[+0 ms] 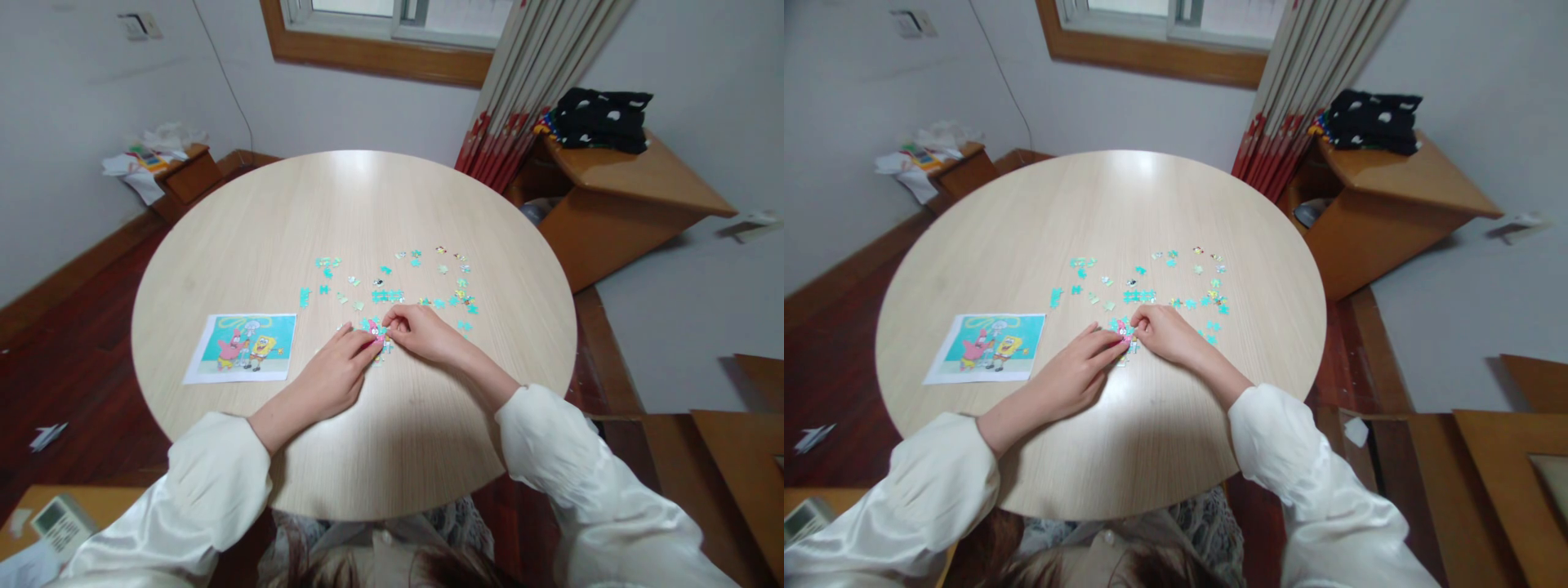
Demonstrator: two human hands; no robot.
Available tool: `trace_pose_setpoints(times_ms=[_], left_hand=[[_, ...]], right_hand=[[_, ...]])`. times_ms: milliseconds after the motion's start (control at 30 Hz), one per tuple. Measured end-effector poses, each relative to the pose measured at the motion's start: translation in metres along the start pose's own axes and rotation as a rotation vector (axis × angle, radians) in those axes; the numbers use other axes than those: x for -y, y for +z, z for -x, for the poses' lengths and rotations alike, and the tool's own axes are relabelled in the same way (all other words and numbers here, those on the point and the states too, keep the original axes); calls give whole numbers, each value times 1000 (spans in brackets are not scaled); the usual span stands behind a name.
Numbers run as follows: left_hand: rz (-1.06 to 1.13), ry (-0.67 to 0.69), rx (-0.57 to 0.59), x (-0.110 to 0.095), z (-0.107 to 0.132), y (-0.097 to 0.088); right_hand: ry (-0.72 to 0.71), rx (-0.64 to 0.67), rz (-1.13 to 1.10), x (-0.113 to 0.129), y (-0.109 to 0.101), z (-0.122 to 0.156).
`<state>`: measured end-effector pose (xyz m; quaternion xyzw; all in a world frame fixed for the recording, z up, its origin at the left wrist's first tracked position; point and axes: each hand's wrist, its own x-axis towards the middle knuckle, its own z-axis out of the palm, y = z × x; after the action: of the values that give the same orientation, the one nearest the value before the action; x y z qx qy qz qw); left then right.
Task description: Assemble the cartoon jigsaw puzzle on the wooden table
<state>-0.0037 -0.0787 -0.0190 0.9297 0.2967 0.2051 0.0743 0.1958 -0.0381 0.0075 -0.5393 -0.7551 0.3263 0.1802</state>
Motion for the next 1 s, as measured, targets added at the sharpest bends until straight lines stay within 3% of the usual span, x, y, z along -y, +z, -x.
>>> trace_pose_setpoints(times_ms=[533, 1000], left_hand=[[-86, 7, 33, -3, -2, -1], [-115, -63, 75, -8, -6, 2]], right_hand=[[-42, -19, -9, -2, 3, 4], [-154, -145, 95, -12, 14, 11]])
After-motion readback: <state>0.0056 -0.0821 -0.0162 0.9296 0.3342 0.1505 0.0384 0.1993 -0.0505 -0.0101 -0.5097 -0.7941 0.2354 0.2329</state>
